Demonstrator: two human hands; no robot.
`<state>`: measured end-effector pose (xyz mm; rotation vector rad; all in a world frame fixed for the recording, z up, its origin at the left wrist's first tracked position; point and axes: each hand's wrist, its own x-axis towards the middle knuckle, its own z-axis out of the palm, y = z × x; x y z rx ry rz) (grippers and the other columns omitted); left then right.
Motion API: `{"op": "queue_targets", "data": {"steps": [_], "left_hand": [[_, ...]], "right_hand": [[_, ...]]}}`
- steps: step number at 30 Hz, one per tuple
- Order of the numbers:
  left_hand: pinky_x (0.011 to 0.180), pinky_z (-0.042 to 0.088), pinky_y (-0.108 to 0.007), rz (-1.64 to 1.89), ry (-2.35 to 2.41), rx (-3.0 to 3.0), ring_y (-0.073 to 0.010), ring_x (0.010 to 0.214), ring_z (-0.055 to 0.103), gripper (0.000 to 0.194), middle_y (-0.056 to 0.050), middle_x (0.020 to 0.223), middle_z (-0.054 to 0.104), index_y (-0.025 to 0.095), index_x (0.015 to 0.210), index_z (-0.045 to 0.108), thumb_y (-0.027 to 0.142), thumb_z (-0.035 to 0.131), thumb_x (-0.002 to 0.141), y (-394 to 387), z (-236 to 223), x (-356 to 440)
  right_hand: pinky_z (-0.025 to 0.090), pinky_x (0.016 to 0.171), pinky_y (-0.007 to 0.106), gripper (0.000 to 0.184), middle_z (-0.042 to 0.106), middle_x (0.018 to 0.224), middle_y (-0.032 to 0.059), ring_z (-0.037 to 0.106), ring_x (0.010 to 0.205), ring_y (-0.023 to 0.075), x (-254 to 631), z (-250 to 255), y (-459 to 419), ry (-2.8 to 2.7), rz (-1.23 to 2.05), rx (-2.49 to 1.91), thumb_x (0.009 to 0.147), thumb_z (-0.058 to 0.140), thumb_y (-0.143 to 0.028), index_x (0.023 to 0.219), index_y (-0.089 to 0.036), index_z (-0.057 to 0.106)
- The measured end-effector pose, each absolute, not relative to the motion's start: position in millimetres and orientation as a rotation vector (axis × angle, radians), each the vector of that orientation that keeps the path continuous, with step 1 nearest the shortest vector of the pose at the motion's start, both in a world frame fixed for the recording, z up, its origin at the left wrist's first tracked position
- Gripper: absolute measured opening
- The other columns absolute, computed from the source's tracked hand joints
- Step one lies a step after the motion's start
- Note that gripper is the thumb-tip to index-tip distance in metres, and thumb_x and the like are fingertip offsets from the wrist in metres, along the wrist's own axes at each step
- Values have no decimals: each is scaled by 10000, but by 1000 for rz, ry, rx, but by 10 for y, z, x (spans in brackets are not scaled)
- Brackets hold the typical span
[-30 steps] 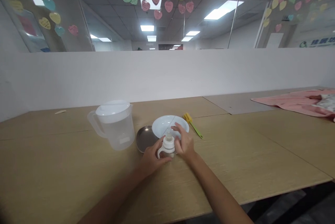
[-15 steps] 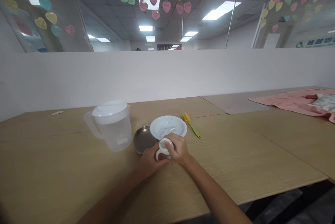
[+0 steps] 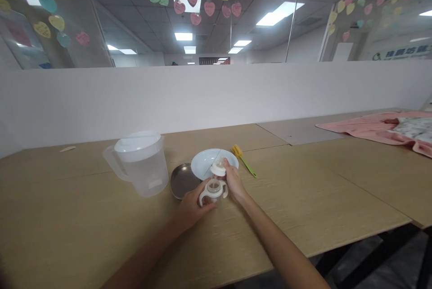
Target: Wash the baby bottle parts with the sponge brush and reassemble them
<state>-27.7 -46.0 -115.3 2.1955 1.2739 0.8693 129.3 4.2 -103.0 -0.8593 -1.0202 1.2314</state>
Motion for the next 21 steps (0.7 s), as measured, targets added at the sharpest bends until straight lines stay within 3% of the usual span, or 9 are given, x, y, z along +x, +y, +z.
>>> {"op": "queue_targets", "data": {"steps": [7, 12, 18, 21], "left_hand": [[790, 456, -302, 855, 1298, 2200, -199, 835, 626, 753, -28, 983, 695, 227, 1369, 394, 481, 658, 711, -460, -1161, -266], [793, 457, -294, 838, 1309, 2183, -192, 811, 623, 765, -22, 930, 698, 222, 1381, 379, 482, 657, 717, -476, -1149, -264], [780, 460, -290, 841, 1316, 2177, -202, 840, 624, 784, -35, 946, 697, 214, 1392, 364, 487, 658, 717, -470, -1161, -266], [773, 462, -288, 850, 1304, 2180, -191, 818, 622, 772, -33, 961, 693, 215, 1386, 372, 480, 657, 719, -468, -1163, -266]], "right_hand": [[392, 394, 167, 451, 593, 591, -11, 466, 432, 65, 1448, -895, 48, -892, 1493, -659, 767, 573, -595, 879, -166, 654], [517, 502, 196, 411, 610, 663, -9, 569, 548, 95, 1520, -964, 147, -813, 1542, -442, 815, 529, -565, 950, -192, 635], [560, 644, 195, 258, 646, 742, -1, 613, 662, 90, 1648, -1054, 274, -861, 1426, -387, 874, 504, -432, 899, -217, 645], [573, 680, 211, 263, 646, 781, 5, 620, 716, 99, 1716, -1061, 316, -804, 1386, -360, 867, 511, -451, 876, -227, 648]]}}
